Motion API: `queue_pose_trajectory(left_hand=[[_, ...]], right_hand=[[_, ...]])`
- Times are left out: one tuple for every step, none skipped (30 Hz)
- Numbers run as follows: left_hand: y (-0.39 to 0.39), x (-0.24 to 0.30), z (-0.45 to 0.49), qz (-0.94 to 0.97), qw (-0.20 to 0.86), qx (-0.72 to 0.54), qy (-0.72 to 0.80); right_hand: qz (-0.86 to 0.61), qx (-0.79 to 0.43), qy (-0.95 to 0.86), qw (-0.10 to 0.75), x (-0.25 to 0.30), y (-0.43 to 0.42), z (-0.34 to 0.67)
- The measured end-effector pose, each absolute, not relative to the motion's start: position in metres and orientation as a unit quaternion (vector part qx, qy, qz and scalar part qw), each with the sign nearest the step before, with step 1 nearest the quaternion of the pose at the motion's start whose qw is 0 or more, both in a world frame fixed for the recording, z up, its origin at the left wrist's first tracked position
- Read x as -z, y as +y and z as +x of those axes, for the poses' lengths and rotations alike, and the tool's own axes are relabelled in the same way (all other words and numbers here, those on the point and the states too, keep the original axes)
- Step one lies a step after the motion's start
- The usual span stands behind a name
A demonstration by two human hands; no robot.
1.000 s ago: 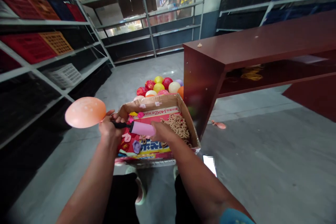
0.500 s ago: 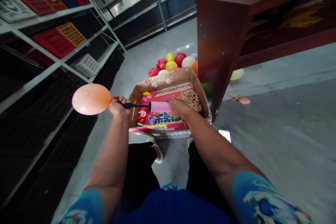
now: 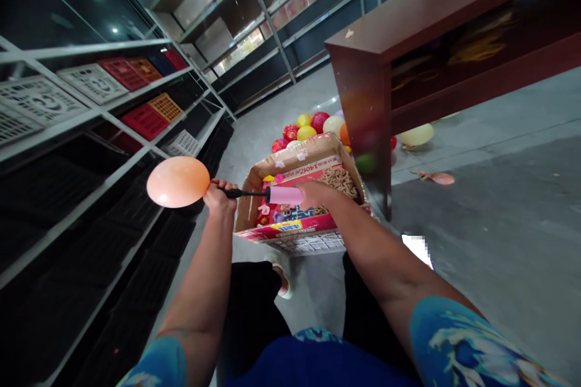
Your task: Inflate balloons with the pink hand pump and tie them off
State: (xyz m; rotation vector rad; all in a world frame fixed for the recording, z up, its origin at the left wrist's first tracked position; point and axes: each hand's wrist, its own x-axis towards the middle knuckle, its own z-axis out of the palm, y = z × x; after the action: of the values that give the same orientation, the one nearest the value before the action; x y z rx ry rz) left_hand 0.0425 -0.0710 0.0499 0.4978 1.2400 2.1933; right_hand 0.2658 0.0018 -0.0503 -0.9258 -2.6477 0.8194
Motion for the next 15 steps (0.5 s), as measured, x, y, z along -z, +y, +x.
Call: queue_pose_trajectory(left_hand=[[-0.073,-0.056,0.039,0.185,0.270,-0.825,0.461],[-0.075,-0.060,0.035,0.187,0.266,-0.825,0.462],[-0.076,-0.061,0.031,0.189,0.264,-0.825,0.462],[-0.078,-0.061,0.028,0.190,0.263,-0.826,0.461],[-0.079,-0.060,0.026,0.190,0.262,-0.828,0.458],[-0.079,-0.056,0.025,0.187,0.262,-0.831,0.454],[-0.079,-0.052,0.024,0.183,0.263,-0.833,0.450],[-0.078,-0.047,0.024,0.179,0.268,-0.836,0.445],[-0.076,-0.042,0.024,0.175,0.273,-0.838,0.439],[-0.073,-0.035,0.026,0.171,0.282,-0.839,0.433],[-0.069,-0.029,0.027,0.170,0.291,-0.839,0.426],[-0.065,-0.022,0.030,0.171,0.302,-0.839,0.419],[-0.060,-0.015,0.033,0.172,0.314,-0.838,0.412],[-0.055,-0.007,0.036,0.173,0.328,-0.835,0.406],[-0.050,0.000,0.039,0.172,0.343,-0.833,0.400]], right_hand=[[-0.319,-0.282,-0.899,0.105,0.051,0.003,0.269],[-0.322,-0.283,-0.898,0.100,0.051,0.004,0.272],[-0.326,-0.283,-0.897,0.095,0.051,0.005,0.273],[-0.334,-0.279,-0.896,0.090,0.052,0.005,0.274],[-0.342,-0.274,-0.895,0.086,0.053,0.006,0.274],[-0.351,-0.268,-0.894,0.080,0.053,0.006,0.273],[-0.359,-0.263,-0.893,0.075,0.054,0.005,0.271],[-0.364,-0.258,-0.892,0.072,0.055,0.005,0.268],[-0.368,-0.255,-0.892,0.069,0.056,0.005,0.265],[-0.371,-0.251,-0.891,0.067,0.057,0.004,0.261],[-0.374,-0.247,-0.892,0.067,0.057,0.004,0.256],[-0.376,-0.242,-0.892,0.069,0.058,0.004,0.252],[-0.377,-0.236,-0.893,0.071,0.059,0.004,0.248],[-0.378,-0.230,-0.894,0.075,0.060,0.005,0.245],[-0.379,-0.224,-0.895,0.078,0.061,0.005,0.243]])
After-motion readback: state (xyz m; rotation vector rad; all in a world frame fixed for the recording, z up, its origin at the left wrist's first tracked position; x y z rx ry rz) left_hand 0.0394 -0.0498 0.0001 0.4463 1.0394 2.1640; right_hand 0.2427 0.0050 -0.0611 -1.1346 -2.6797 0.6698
